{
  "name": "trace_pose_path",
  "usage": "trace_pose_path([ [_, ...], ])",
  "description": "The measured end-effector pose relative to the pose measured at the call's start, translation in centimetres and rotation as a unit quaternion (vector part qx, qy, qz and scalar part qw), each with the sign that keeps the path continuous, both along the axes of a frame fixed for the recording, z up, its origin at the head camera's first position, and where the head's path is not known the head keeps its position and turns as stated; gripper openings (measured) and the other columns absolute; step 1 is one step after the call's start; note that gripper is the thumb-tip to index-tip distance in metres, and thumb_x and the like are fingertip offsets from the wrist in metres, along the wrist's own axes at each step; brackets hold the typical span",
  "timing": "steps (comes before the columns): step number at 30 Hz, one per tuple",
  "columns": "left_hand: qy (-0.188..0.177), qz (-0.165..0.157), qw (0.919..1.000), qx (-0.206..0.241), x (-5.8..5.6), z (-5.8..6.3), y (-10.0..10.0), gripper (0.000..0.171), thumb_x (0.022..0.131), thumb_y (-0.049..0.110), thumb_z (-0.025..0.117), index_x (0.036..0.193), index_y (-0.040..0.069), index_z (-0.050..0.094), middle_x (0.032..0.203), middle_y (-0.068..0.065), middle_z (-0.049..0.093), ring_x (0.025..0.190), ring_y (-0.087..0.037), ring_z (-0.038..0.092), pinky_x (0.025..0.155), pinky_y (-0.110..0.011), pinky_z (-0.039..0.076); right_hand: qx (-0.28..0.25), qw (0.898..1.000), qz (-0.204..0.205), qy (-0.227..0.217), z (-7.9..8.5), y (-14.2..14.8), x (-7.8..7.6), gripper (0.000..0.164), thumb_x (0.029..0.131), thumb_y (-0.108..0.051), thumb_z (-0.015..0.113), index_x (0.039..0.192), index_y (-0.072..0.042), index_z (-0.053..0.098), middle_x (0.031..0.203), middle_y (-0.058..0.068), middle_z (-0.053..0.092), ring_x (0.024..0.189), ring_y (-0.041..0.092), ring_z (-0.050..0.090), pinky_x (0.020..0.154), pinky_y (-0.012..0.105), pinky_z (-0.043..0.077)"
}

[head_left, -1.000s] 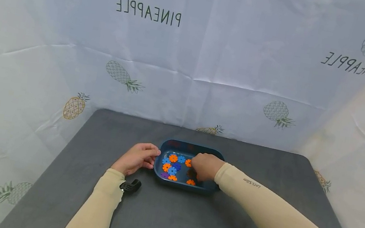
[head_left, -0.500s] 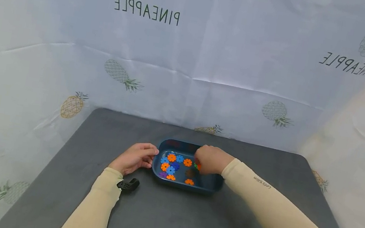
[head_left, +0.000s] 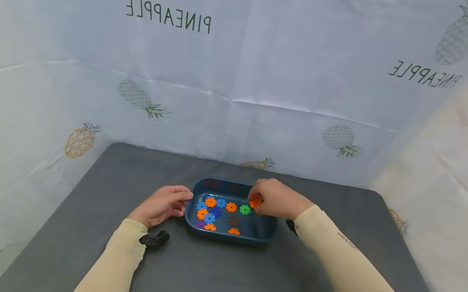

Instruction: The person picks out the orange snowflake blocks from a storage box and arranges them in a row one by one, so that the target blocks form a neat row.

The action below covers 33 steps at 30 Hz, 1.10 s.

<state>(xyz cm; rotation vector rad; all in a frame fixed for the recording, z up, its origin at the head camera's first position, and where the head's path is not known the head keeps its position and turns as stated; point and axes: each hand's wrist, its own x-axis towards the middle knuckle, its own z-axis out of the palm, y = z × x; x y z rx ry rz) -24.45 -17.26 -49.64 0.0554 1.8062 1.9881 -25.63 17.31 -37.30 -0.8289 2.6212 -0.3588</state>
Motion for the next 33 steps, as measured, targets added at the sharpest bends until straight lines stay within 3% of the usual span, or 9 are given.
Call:
trace_pose_path([
  [5,0.006,0.002,1.0000,0.007,0.3,-0.1,-0.4,0.028,0.107,0.028,0.070,0.119,0.003,0.064,0.092,0.000,0.061,0.073,-0.013,0.061,0.072,-0.023,0.061,-0.070,0.997,-0.036,0.011,-0.2,1.6,0.4,0.027,0.098,-0.011,0.077,0.125,-0.011,0.078,0.121,0.003,0.068,0.099,0.016,0.063,0.088,0.034,0.059],
  [8,0.009,0.005,1.0000,0.000,0.8,-0.4,-1.0,0.030,0.108,0.028,0.069,0.120,0.002,0.063,0.091,0.001,0.061,0.072,-0.012,0.061,0.072,-0.023,0.061,-0.122,0.990,-0.073,0.008,-0.9,2.6,0.8,0.027,0.099,-0.011,0.077,0.126,-0.012,0.078,0.124,0.003,0.069,0.101,0.017,0.065,0.089,0.035,0.061],
  [13,-0.001,0.006,0.9998,-0.017,1.7,-0.9,-2.1,0.032,0.108,0.027,0.067,0.122,-0.001,0.061,0.090,0.001,0.061,0.071,-0.011,0.060,0.071,-0.022,0.060,-0.203,0.967,-0.150,-0.010,-2.7,4.5,1.8,0.030,0.099,-0.015,0.078,0.129,-0.014,0.077,0.125,0.001,0.070,0.106,0.021,0.068,0.090,0.036,0.062],
  [17,0.005,0.012,0.9998,-0.012,1.5,-0.9,-2.3,0.030,0.108,0.030,0.068,0.119,0.003,0.063,0.088,0.002,0.062,0.071,-0.010,0.061,0.071,-0.021,0.060,-0.244,0.949,-0.202,0.005,-3.8,6.2,2.2,0.031,0.098,-0.015,0.079,0.129,-0.015,0.077,0.125,0.002,0.071,0.107,0.023,0.067,0.091,0.039,0.062],
  [22,0.008,0.024,0.9997,-0.003,1.0,-0.6,-2.2,0.021,0.108,0.028,0.067,0.115,0.008,0.064,0.086,0.003,0.062,0.070,-0.009,0.060,0.069,-0.020,0.059,-0.257,0.941,-0.222,0.009,-5.3,7.7,2.3,0.031,0.097,-0.015,0.080,0.128,-0.015,0.077,0.126,0.004,0.071,0.108,0.024,0.068,0.095,0.041,0.063],
  [33,0.014,0.016,0.9997,-0.014,-0.1,-0.9,-1.4,0.025,0.109,0.028,0.066,0.119,0.005,0.063,0.085,0.004,0.059,0.071,-0.008,0.058,0.068,-0.018,0.057,-0.268,0.932,-0.242,-0.011,-8.3,9.9,2.0,0.028,0.097,-0.017,0.081,0.125,-0.014,0.077,0.122,0.007,0.072,0.102,0.021,0.067,0.093,0.038,0.062],
])
